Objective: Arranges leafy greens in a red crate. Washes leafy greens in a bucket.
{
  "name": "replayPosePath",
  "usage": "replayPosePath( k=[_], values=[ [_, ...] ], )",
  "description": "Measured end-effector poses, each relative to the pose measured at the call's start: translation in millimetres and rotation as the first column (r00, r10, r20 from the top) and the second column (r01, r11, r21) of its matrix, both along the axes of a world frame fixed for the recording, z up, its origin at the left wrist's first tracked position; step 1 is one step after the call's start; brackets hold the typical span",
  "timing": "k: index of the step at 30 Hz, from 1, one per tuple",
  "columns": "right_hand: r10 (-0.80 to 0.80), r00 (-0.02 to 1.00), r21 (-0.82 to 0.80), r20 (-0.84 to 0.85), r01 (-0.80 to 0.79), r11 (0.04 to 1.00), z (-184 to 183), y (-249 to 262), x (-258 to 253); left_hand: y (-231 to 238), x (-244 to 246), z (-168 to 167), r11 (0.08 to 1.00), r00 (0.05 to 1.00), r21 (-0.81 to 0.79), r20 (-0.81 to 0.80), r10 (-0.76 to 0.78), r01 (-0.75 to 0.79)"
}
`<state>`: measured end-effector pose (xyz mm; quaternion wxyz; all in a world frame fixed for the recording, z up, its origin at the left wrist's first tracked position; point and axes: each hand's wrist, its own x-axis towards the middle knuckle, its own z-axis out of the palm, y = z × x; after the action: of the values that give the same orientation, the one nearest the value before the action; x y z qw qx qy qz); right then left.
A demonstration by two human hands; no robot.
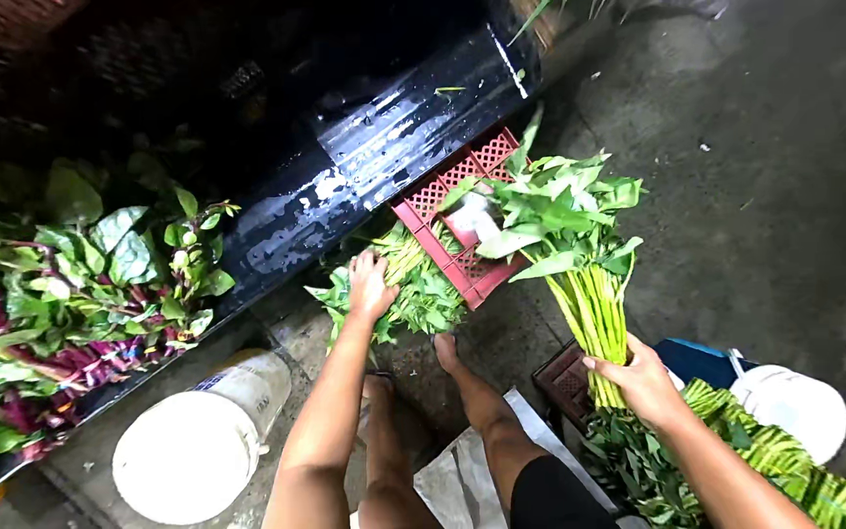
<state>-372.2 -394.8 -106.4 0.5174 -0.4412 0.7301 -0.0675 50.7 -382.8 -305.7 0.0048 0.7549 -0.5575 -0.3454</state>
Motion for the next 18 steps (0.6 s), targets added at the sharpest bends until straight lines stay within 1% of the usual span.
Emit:
replayPosePath(
  k=[2, 4, 6, 8, 10, 11, 12, 13, 14, 16, 17, 18],
  values=[
    [-0.078, 0.995, 0.038, 0.067, 0.075, 0.996, -1, 1, 7, 19, 5, 4, 0.995, 0.999, 0.095, -0.039, 0.026, -0.022],
    [-0.152, 0.975, 0.049, 0.163, 0.145, 0.988, -3, 0, 19, 22, 0, 5, 0.987, 0.988, 0.124, -0.101, 0.114, -0.101],
    [-0.222, 0.932, 0.052, 0.285, 0.216, 0.975, -4, -2, 33, 16, -12, -2, 0.975, 0.973, 0.130, -0.120, 0.198, -0.182],
    [-0.299, 0.838, 0.119, 0.457, 0.276, 0.954, -3, -6, 47, 11, -25, -16, 0.968, 0.967, 0.115, -0.098, 0.236, -0.225],
    [-0.382, 0.697, 0.269, 0.607, 0.272, 0.924, -4, -13, 57, 7, -26, -23, 0.969, 0.971, 0.115, -0.079, 0.228, -0.218],
    [-0.423, 0.646, 0.340, 0.635, 0.258, 0.904, -3, -17, 63, 10, -20, -22, 0.972, 0.977, 0.127, -0.064, 0.205, -0.195],
    [-0.455, 0.627, 0.389, 0.633, 0.251, 0.886, -2, -21, 68, 14, -11, -22, 0.977, 0.984, 0.134, -0.036, 0.175, -0.169],
    [-0.473, 0.637, 0.413, 0.608, 0.256, 0.874, 0, -26, 72, 21, 0, -23, 0.980, 0.988, 0.134, -0.011, 0.153, -0.150],
    [-0.478, 0.671, 0.410, 0.567, 0.273, 0.870, 1, -31, 75, 32, 13, -21, 0.978, 0.988, 0.145, -0.003, 0.154, -0.152],
    [-0.465, 0.731, 0.366, 0.500, 0.307, 0.878, 0, -36, 76, 60, 41, -11, 0.961, 0.970, 0.176, -0.073, 0.231, -0.215],
    [-0.452, 0.744, 0.355, 0.493, 0.302, 0.885, -1, -38, 75, 75, 53, 1, 0.951, 0.954, 0.189, -0.130, 0.271, -0.245],
    [-0.434, 0.748, 0.355, 0.502, 0.280, 0.892, -1, -40, 73, 85, 61, 22, 0.942, 0.936, 0.201, -0.178, 0.304, -0.268]
  ],
)
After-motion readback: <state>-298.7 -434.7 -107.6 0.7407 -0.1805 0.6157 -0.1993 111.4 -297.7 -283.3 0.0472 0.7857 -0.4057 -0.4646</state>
